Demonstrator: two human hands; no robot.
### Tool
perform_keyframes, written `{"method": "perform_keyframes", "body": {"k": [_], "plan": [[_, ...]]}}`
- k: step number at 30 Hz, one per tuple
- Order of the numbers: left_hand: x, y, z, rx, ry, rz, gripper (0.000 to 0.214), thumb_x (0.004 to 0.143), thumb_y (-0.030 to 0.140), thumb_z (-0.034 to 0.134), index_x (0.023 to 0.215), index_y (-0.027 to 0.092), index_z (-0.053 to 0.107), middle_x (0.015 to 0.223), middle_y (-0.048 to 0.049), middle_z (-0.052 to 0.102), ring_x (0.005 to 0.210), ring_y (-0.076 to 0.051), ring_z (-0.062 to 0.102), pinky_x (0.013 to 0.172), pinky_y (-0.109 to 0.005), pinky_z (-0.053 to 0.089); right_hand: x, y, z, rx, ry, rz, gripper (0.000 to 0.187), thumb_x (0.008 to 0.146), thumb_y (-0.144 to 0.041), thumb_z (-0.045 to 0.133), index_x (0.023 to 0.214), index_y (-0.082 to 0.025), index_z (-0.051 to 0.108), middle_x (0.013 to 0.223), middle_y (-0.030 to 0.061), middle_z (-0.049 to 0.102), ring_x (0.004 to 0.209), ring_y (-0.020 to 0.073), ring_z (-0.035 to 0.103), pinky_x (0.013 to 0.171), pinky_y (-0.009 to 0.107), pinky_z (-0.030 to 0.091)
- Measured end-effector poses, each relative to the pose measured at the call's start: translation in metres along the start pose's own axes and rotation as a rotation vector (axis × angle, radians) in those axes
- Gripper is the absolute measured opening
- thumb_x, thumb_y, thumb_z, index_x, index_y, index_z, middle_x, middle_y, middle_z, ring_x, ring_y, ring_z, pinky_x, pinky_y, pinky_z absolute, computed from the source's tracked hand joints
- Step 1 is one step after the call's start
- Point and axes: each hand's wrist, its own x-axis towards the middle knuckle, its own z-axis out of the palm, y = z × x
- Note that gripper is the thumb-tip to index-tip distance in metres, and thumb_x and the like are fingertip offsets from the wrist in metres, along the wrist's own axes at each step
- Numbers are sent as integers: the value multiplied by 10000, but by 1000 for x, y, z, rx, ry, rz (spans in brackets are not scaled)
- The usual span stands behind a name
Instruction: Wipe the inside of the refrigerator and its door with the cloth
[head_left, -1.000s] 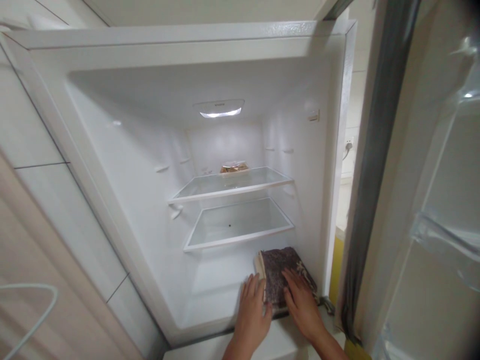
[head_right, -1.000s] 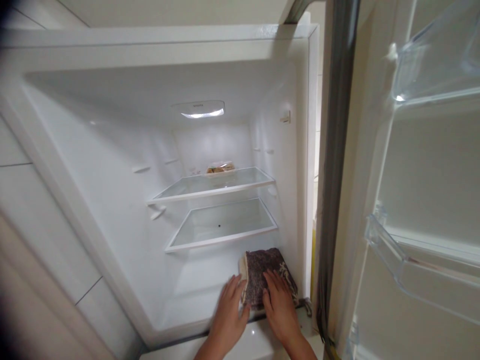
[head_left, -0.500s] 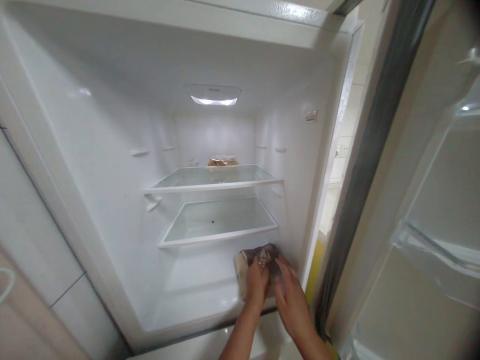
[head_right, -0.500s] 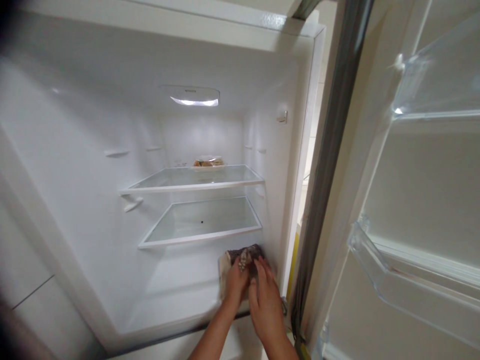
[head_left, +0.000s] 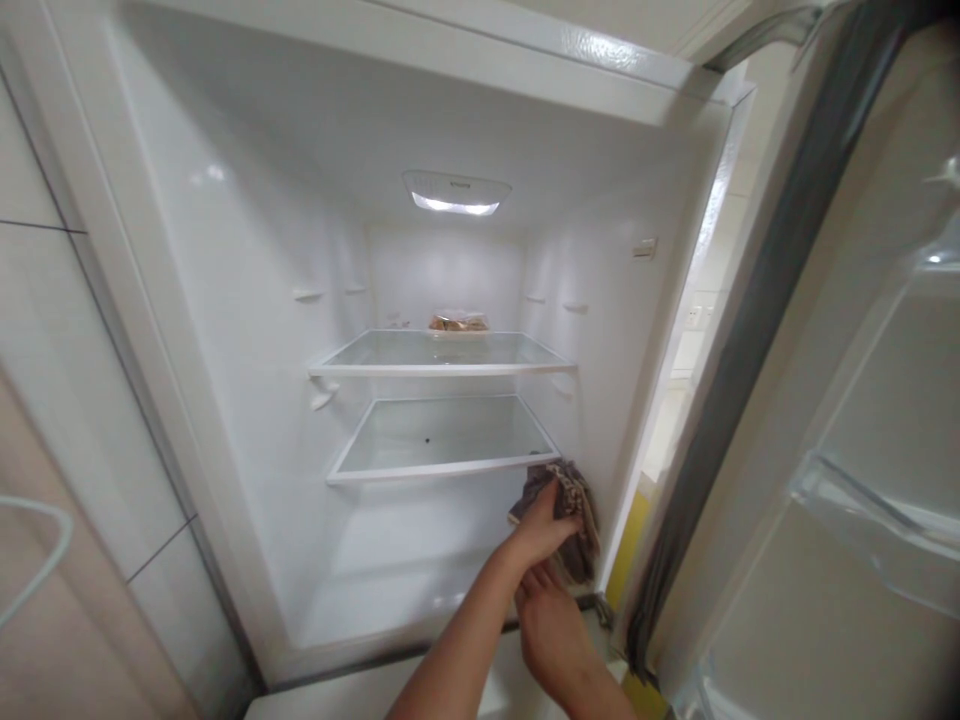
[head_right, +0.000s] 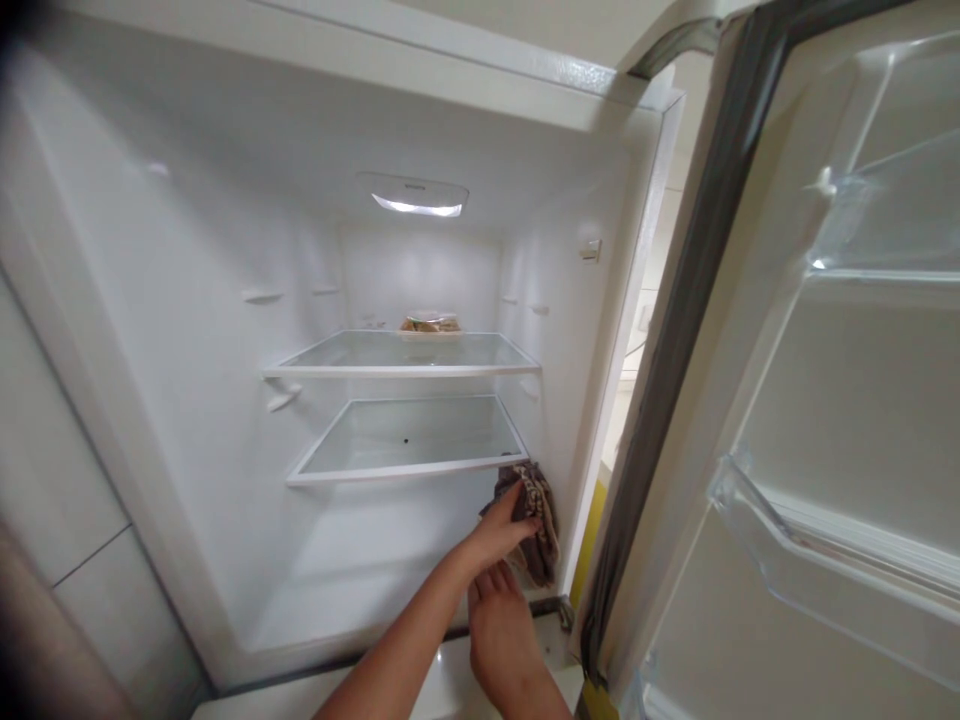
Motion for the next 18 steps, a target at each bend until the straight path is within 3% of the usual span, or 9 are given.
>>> {"method": "perform_keyframes", "body": {"k": [2, 5, 9, 12, 14, 18], "plan": [[0, 2, -8, 34, 8, 20, 625, 756, 395, 663, 1336, 175, 580, 1422, -121, 591, 1323, -282, 521, 1181, -427, 344, 16, 10, 9, -179, -96, 29, 564, 742, -2, 508, 1275, -93, 666, 1299, 197, 665, 1260, 337, 589, 1140, 502, 395], [4, -1, -15, 86, 35, 42, 499, 806, 432, 622, 1223, 162, 663, 1345, -134, 646, 1271, -287, 562, 1156, -434, 378, 48, 31, 15, -394, -136, 86, 567, 807, -31, 489, 1367, -56, 577, 1414, 225, 560, 1352, 362, 504, 1166, 550, 337], [-3, -13, -27, 117, 95, 35, 470, 894, 408, 493, 1282, 176, 620, 1361, -102, 644, 1267, -220, 577, 1137, -369, 408, 82, 67, 13, -535, -175, 127, 563, 824, -4, 418, 1367, -19, 565, 1435, 218, 544, 1372, 320, 493, 1186, 486, 326], [-32, -35, -49, 191, 199, -37, 547, 886, 362, 477, 1374, 122, 528, 1458, -143, 556, 1363, -226, 493, 1192, -384, 337, 94, 90, 10, -548, -200, 75, 573, 796, -6, 442, 1347, -42, 596, 1460, 167, 537, 1422, 264, 435, 1231, 378, 250], [-61, -53, -72, 260, 248, -108, 548, 843, 325, 513, 1343, 104, 550, 1435, -172, 568, 1362, -262, 491, 1203, -434, 317, 97, 101, 12, -550, -212, 28, 564, 790, -30, 464, 1330, -76, 622, 1462, 132, 546, 1443, 244, 404, 1247, 344, 199], [-127, -88, -124, 477, 278, -250, 478, 868, 317, 464, 1290, 141, 603, 1362, -147, 633, 1302, -268, 548, 1168, -464, 368, 102, 114, 28, -540, -185, -26, 563, 800, -76, 470, 1347, -67, 603, 1445, 146, 564, 1441, 275, 403, 1256, 386, 170]]}}
